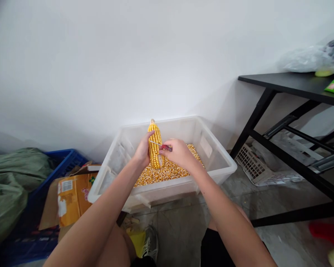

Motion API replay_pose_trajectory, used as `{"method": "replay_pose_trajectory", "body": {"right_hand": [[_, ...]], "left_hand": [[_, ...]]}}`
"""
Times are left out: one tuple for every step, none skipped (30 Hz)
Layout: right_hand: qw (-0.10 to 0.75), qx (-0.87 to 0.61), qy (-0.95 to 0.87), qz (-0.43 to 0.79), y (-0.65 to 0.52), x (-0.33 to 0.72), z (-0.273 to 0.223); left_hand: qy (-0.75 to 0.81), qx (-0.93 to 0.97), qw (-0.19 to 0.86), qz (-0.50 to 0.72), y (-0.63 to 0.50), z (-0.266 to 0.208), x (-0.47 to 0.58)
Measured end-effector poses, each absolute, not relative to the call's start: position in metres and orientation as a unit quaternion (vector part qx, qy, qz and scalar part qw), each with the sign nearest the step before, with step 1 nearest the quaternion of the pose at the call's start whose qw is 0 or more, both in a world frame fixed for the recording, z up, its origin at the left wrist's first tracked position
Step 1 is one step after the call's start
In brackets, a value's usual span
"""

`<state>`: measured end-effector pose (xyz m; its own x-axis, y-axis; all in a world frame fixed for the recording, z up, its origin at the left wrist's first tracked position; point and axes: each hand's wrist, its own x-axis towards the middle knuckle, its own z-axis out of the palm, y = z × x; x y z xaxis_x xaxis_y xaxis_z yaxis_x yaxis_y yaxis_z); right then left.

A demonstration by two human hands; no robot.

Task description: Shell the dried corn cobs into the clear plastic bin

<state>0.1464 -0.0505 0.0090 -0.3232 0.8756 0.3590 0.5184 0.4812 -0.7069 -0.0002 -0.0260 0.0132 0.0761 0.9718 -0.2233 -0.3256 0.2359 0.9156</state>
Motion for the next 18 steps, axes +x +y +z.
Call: {"method": "replay_pose_trajectory", "body": {"right_hand": [[0.362,-0.443,-0.788,0.229,-0.05,0.147,0.01],[0.352,-0.438,-0.797,0.219,-0.05,0.147,0.011],[0.342,-0.437,-0.805,0.21,-0.05,0.149,0.012],[0.332,-0.44,-0.809,0.205,-0.05,0.15,0.013],[0.324,-0.447,-0.808,0.205,-0.05,0.153,0.015],[0.319,-0.456,-0.803,0.211,-0.05,0.156,0.016],[0.323,-0.466,-0.794,0.218,-0.05,0.159,0.017],[0.334,-0.476,-0.782,0.225,-0.049,0.162,0.017],[0.351,-0.484,-0.767,0.233,-0.048,0.164,0.017],[0.37,-0.49,-0.751,0.243,-0.047,0.165,0.017],[0.387,-0.494,-0.735,0.257,-0.046,0.165,0.016],[0.397,-0.498,-0.72,0.275,-0.046,0.164,0.016],[0.4,-0.501,-0.707,0.298,-0.046,0.162,0.015],[0.398,-0.504,-0.695,0.323,-0.046,0.158,0.014],[0.394,-0.507,-0.686,0.342,-0.047,0.154,0.013],[0.392,-0.51,-0.68,0.353,-0.049,0.151,0.013],[0.392,-0.513,-0.676,0.354,-0.05,0.148,0.013],[0.393,-0.517,-0.676,0.347,-0.051,0.146,0.014]], "left_hand": [[0.438,0.348,0.651,0.513,-0.026,0.013,0.0],[0.422,0.34,0.658,0.523,-0.025,0.012,0.0],[0.414,0.333,0.659,0.533,-0.025,0.011,0.0],[0.417,0.329,0.653,0.54,-0.025,0.01,0.0],[0.425,0.327,0.643,0.546,-0.024,0.01,-0.001],[0.433,0.327,0.634,0.551,-0.024,0.009,-0.001],[0.439,0.327,0.628,0.553,-0.024,0.009,-0.001],[0.441,0.329,0.626,0.553,-0.024,0.01,-0.002],[0.44,0.332,0.626,0.552,-0.024,0.01,-0.002],[0.438,0.336,0.626,0.551,-0.025,0.011,-0.002],[0.436,0.342,0.624,0.55,-0.025,0.011,-0.002],[0.433,0.351,0.622,0.55,-0.026,0.011,-0.001],[0.428,0.363,0.62,0.548,-0.026,0.012,0.0],[0.421,0.377,0.619,0.546,-0.027,0.011,0.0],[0.412,0.39,0.62,0.542,-0.028,0.011,0.001],[0.403,0.401,0.623,0.538,-0.029,0.01,0.002],[0.395,0.41,0.625,0.534,-0.029,0.01,0.002],[0.391,0.417,0.626,0.531,-0.03,0.01,0.002]]}}
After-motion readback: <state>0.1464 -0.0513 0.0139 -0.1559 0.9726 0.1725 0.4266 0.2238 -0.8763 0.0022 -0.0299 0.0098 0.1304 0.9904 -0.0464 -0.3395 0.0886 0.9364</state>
